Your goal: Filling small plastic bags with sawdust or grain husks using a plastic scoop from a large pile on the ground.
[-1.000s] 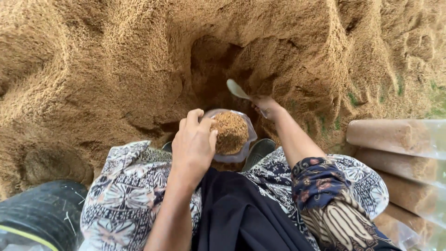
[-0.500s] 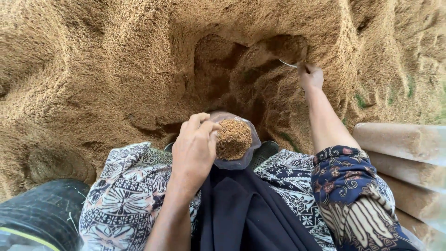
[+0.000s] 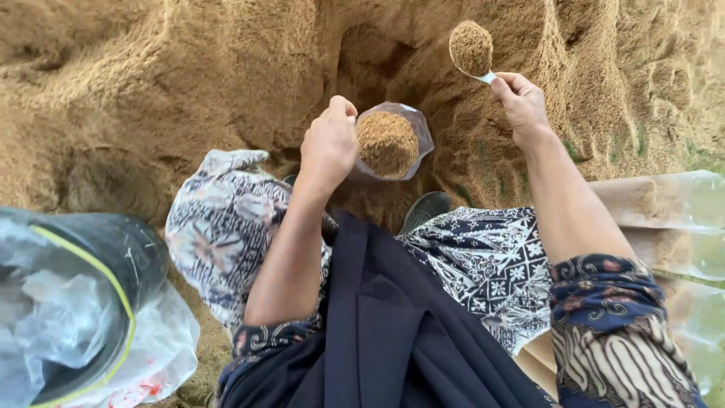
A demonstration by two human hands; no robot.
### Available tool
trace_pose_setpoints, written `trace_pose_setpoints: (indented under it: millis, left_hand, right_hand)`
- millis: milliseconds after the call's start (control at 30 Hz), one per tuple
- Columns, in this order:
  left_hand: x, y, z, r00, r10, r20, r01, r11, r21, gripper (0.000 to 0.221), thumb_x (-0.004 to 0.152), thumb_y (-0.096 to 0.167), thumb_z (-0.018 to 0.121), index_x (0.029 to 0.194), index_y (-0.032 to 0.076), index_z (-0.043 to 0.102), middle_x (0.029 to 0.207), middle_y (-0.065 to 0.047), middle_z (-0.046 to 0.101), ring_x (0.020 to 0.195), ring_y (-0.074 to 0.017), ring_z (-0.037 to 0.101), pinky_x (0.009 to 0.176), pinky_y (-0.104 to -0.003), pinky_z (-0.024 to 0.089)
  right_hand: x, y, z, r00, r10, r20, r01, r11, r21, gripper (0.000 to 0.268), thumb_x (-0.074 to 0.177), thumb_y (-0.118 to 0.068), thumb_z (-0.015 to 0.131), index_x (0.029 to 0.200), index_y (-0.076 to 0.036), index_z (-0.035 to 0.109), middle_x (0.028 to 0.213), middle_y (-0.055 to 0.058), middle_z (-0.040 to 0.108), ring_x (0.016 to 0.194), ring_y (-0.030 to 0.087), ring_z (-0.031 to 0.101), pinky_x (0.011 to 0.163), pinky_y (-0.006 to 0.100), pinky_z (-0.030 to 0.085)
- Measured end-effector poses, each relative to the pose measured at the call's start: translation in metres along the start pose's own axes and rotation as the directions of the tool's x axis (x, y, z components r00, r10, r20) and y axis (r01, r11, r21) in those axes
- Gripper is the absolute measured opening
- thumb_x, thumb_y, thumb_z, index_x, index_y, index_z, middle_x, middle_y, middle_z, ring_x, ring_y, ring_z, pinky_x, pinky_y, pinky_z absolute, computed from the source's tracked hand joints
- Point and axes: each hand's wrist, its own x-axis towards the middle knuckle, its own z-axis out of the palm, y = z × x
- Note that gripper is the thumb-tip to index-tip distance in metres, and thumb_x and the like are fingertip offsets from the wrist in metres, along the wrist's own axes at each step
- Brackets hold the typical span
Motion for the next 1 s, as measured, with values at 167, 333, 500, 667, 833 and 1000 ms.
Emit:
trace_pose_setpoints:
  millis: [167, 333, 500, 667, 833, 1000]
  left_hand:
    - [0.017, -0.033, 0.029, 0.977, -0.156, 0.146, 0.153, 0.988, 0.037, 0.034, 0.097, 0.05, 0.048, 0.106, 0.018, 0.054, 0.105, -0.017, 0.072, 0.102, -0.0434, 0.068, 0.087, -0.056, 0.052]
    - [0.009, -0.028, 0.021, 0.962, -0.16, 0.22, 0.163, 0.987, 0.005, 0.039, 0.097, 0.05, 0.051, 0.108, 0.013, 0.057, 0.113, -0.026, 0.069, 0.115, -0.0485, 0.065, 0.096, -0.059, 0.051]
    - [0.022, -0.045, 0.037, 0.967, -0.138, 0.215, 0.14, 0.99, 0.007, 0.045, 0.095, 0.048, 0.05, 0.116, 0.009, 0.059, 0.116, -0.028, 0.068, 0.115, -0.0494, 0.065, 0.095, -0.061, 0.052]
    - [0.018, -0.047, 0.037, 0.975, -0.095, 0.202, 0.094, 0.995, 0.013, 0.042, 0.1, 0.043, 0.041, 0.117, 0.008, 0.056, 0.115, -0.03, 0.067, 0.114, -0.0498, 0.065, 0.095, -0.061, 0.052]
    - [0.006, -0.033, 0.023, 0.991, -0.03, 0.128, 0.043, 0.994, -0.1, 0.032, 0.101, 0.035, 0.041, 0.119, 0.01, 0.049, 0.116, -0.029, 0.065, 0.115, -0.0496, 0.064, 0.098, -0.059, 0.051]
    - [0.01, -0.03, 0.036, 0.994, 0.064, -0.09, -0.082, 0.974, -0.21, 0.039, 0.098, 0.029, 0.057, 0.125, 0.001, 0.052, 0.121, -0.032, 0.059, 0.119, -0.0534, 0.059, 0.102, -0.061, 0.049]
  right_hand:
    - [-0.065, -0.036, 0.013, 0.974, -0.185, 0.129, 0.19, 0.981, -0.026, 0.02, 0.102, -0.025, 0.071, 0.119, -0.014, 0.07, 0.088, -0.004, 0.066, 0.082, 0.003, 0.061, 0.081, 0.017, 0.052]
    - [-0.137, -0.064, 0.035, 0.894, -0.384, 0.229, 0.433, 0.871, -0.231, 0.023, 0.108, -0.025, 0.07, 0.123, -0.007, 0.07, 0.094, 0.008, 0.069, 0.089, 0.014, 0.063, 0.086, 0.031, 0.052]
    - [-0.132, -0.038, 0.053, 0.594, -0.696, 0.405, 0.694, 0.189, -0.694, 0.015, 0.104, -0.031, 0.072, 0.117, -0.025, 0.076, 0.097, -0.002, 0.075, 0.095, 0.017, 0.071, 0.105, 0.039, 0.041]
    - [-0.144, -0.046, 0.064, 0.308, -0.801, 0.513, 0.575, -0.273, -0.771, 0.009, 0.101, -0.023, 0.073, 0.108, -0.027, 0.078, 0.088, -0.006, 0.073, 0.089, 0.01, 0.065, 0.11, 0.036, 0.04]
    - [-0.146, -0.051, 0.048, 0.327, -0.8, 0.503, 0.511, -0.298, -0.806, 0.014, 0.107, -0.021, 0.068, 0.111, -0.029, 0.077, 0.088, -0.008, 0.071, 0.089, 0.008, 0.061, 0.104, 0.035, 0.043]
    - [-0.209, -0.074, 0.068, 0.649, -0.67, 0.36, 0.686, 0.312, -0.657, 0.02, 0.111, -0.007, 0.057, 0.097, 0.003, 0.069, 0.083, 0.018, 0.064, 0.073, 0.031, 0.065, 0.07, 0.044, 0.055]
